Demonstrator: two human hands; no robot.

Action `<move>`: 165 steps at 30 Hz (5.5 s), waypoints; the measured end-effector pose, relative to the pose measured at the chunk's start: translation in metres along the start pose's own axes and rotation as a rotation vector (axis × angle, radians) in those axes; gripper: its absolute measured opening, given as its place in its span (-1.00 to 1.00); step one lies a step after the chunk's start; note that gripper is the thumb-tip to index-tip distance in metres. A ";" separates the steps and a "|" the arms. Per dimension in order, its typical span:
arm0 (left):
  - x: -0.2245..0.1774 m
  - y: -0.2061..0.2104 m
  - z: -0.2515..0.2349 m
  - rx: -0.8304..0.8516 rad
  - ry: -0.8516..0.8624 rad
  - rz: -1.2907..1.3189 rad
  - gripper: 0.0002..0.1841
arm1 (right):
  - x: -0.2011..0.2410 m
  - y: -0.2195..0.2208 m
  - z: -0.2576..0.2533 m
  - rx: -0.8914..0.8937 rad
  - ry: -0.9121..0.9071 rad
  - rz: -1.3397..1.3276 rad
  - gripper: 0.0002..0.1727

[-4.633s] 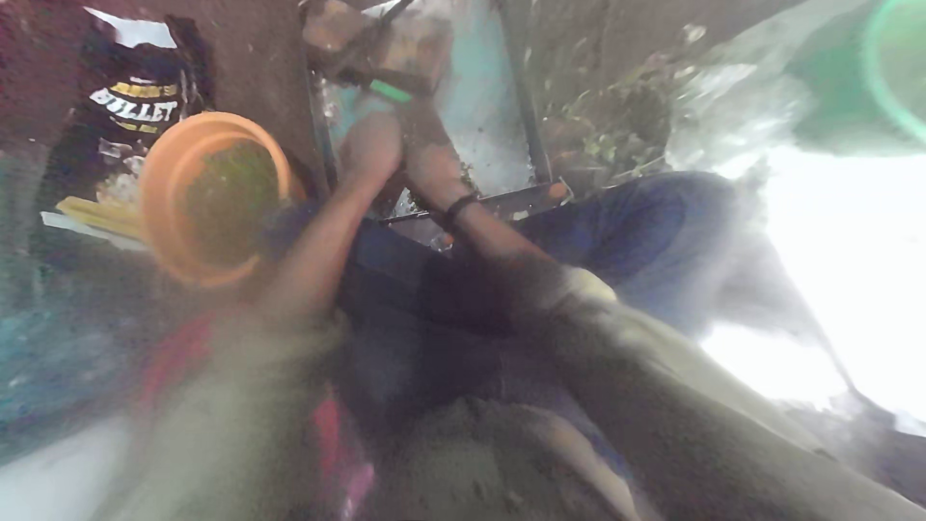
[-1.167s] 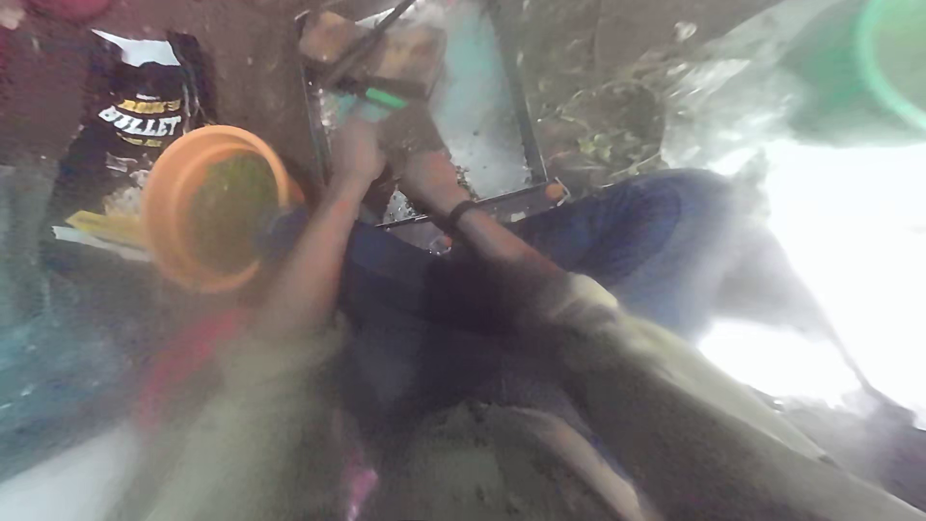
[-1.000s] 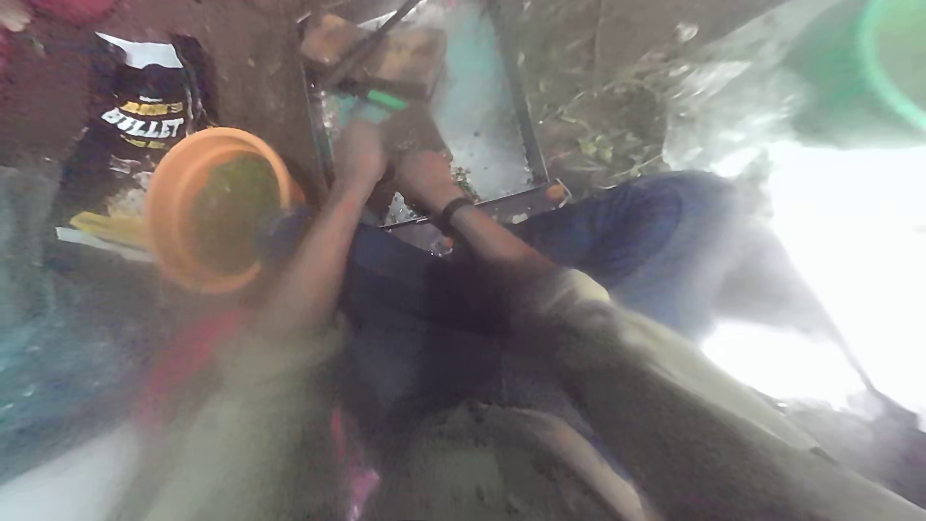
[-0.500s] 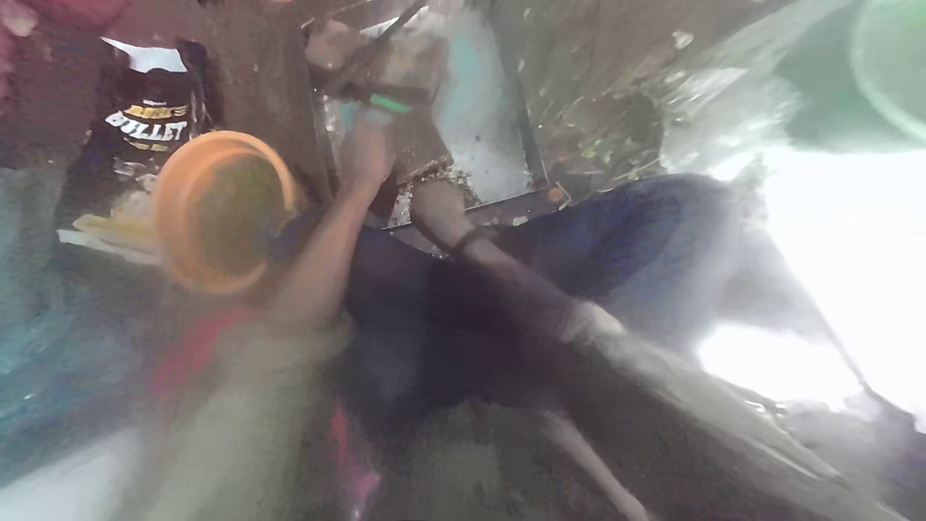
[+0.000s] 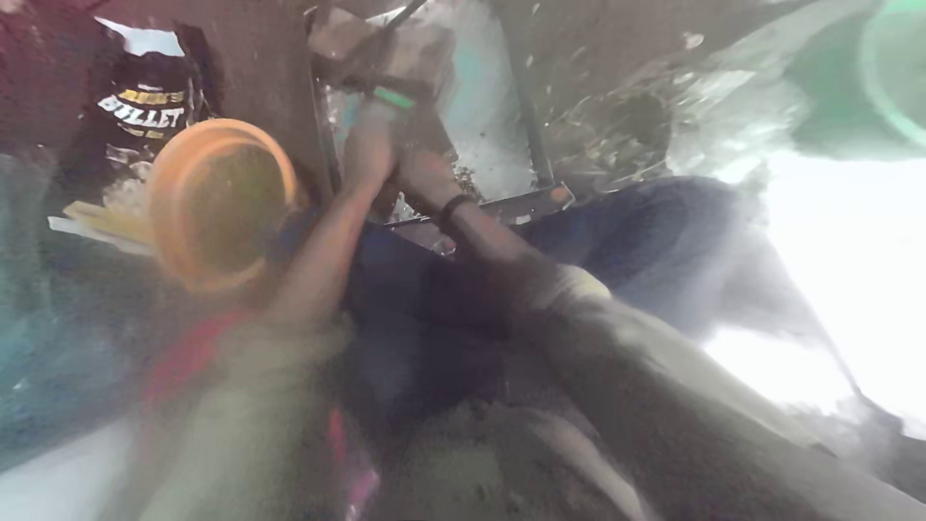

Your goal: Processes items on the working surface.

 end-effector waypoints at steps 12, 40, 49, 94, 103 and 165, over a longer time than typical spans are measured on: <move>-0.006 -0.008 -0.001 0.005 0.014 0.054 -0.81 | -0.022 -0.027 0.076 0.029 0.031 0.010 -0.65; 0.008 -0.004 -0.007 -0.048 -0.016 0.096 -0.81 | -0.015 -0.017 0.035 -0.009 0.066 -0.029 -0.65; 0.011 -0.009 -0.006 0.006 -0.033 0.120 -0.77 | -0.006 -0.017 0.015 0.012 0.005 0.050 -0.59; 0.001 -0.006 -0.002 -0.003 -0.104 0.067 -0.79 | -0.017 -0.005 0.053 0.001 0.080 0.036 -0.67; 0.005 0.002 -0.001 0.002 -0.081 0.010 -0.74 | 0.010 -0.005 0.005 0.007 0.001 0.007 -0.67; 0.017 -0.001 0.001 0.091 -0.166 0.246 -0.74 | -0.017 0.009 0.046 0.083 0.091 -0.013 -0.73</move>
Point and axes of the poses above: each hand's wrist, its own z-axis away from the middle knuckle, its own y-axis out of the palm, x = y × z, the point moved 6 cm from there along -z, towards the middle knuckle, and after that the axes turned 12 degrees about -x, right-handed, at the moved point
